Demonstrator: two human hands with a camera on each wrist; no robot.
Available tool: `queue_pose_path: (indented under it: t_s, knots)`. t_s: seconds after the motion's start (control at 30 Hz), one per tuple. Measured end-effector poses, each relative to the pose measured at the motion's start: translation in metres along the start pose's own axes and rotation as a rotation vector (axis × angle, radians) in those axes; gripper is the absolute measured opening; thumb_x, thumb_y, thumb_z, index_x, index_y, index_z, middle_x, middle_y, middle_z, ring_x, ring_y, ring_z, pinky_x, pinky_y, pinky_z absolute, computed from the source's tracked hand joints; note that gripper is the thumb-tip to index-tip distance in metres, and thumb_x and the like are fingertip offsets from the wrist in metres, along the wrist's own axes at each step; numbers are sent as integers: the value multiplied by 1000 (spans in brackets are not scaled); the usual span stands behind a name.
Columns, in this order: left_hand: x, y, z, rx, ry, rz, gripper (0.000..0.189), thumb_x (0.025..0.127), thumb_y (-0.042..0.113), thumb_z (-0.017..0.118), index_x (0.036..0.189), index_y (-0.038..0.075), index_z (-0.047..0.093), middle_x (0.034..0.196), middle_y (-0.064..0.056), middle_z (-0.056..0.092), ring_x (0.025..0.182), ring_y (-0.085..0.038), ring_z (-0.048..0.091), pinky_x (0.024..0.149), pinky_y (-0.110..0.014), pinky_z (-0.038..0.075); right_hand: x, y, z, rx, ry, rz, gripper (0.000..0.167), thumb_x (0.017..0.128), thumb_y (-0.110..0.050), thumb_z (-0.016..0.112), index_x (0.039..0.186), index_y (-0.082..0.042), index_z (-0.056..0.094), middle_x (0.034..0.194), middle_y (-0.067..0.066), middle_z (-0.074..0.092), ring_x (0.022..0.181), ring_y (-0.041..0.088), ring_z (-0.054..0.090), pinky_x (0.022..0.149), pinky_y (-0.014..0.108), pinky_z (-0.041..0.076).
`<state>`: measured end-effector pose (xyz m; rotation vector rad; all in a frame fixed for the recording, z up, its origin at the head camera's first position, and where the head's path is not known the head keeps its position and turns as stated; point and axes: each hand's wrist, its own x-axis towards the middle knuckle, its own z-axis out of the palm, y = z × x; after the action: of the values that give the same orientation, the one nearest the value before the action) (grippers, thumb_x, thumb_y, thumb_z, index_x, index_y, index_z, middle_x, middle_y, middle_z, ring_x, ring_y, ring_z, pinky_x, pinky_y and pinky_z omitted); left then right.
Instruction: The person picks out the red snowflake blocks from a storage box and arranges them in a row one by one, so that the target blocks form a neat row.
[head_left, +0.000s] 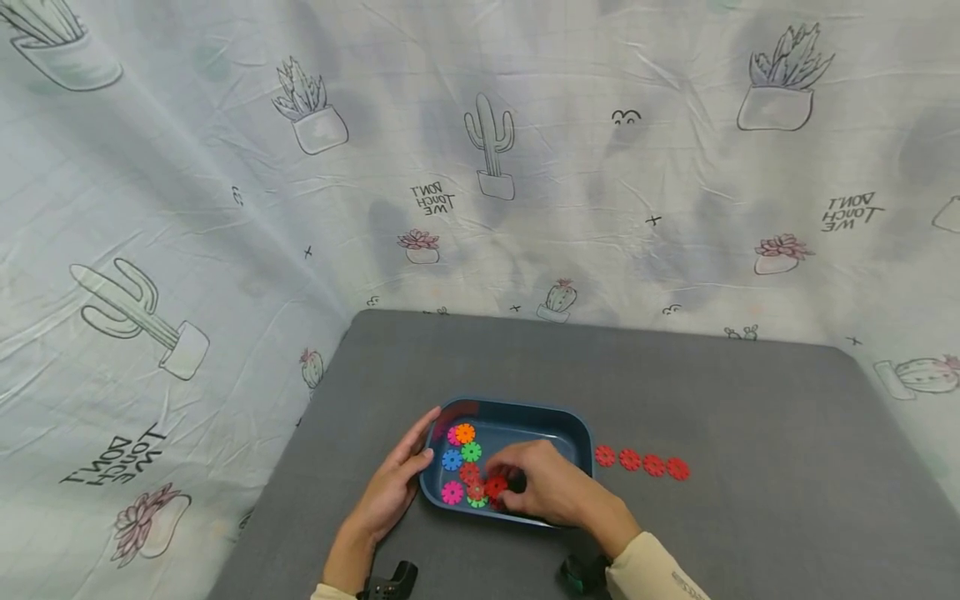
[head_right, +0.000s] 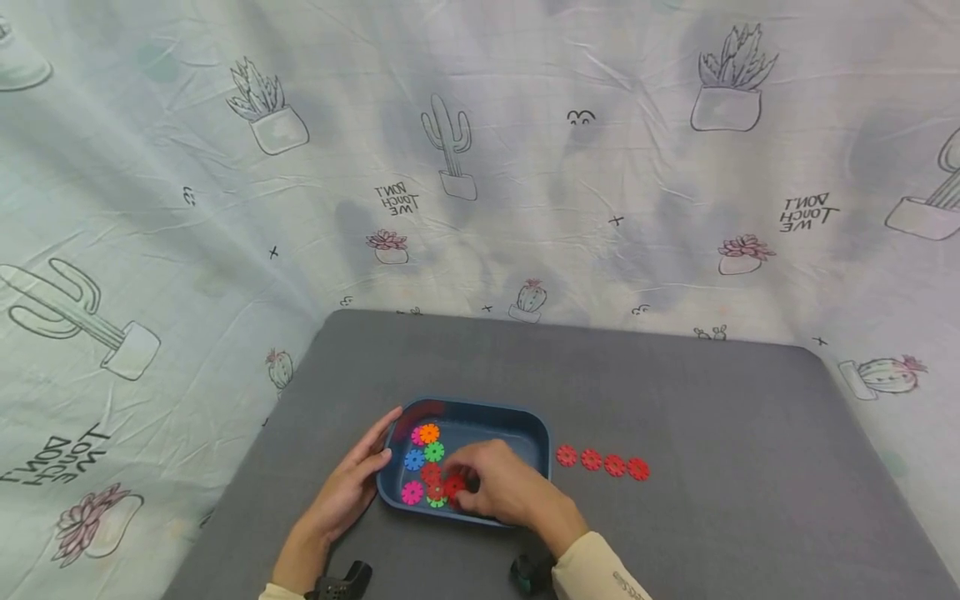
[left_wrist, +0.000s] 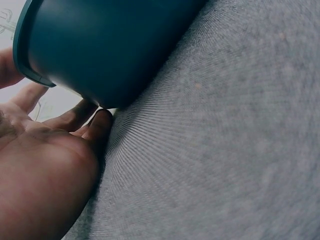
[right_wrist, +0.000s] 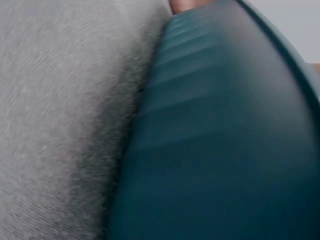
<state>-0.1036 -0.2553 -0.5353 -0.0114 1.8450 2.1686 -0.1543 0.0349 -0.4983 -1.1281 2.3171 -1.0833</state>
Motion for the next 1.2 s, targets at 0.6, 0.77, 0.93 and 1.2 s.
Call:
queue_pose_path:
  t_s: [0.6, 0.77, 0.93, 1.2]
  knots:
    - [2, -3, 1, -11, -18, -2, 60, 117, 19, 48, 173, 34, 32, 184, 1, 13, 167, -29, 16, 112, -16, 43, -73, -3, -48, 26, 476, 3, 36, 90, -9, 91, 123, -21, 82, 115, -11, 82, 99, 4, 77, 87, 35, 65]
    - [3, -3, 3, -9, -18, -6, 60, 117, 19, 48, 173, 34, 32, 184, 1, 14, 168, -28, 14, 112, -15, 42, -102, 4, -64, 26, 588, 33, 40, 86, -3, 92, 122, -17, 82, 112, -4, 83, 98, 6, 78, 84, 19, 61]
    - [3, -3, 2, -3, -14, -3, 60, 117, 17, 46, 173, 33, 32, 184, 1, 13, 168, -27, 10, 112, -14, 41, -133, 13, -78, 42, 674, 53, 45, 84, 2, 92, 125, -14, 81, 114, 2, 83, 100, 4, 77, 86, 16, 60]
    - [0, 0, 1, 5, -19, 4, 61, 118, 18, 47, 174, 31, 29, 185, 0, 10, 169, -27, 7, 113, -13, 39, -181, 30, -98, -24, 798, 122, 48, 83, 10, 90, 126, -9, 80, 118, -2, 82, 106, -1, 75, 90, 12, 57]
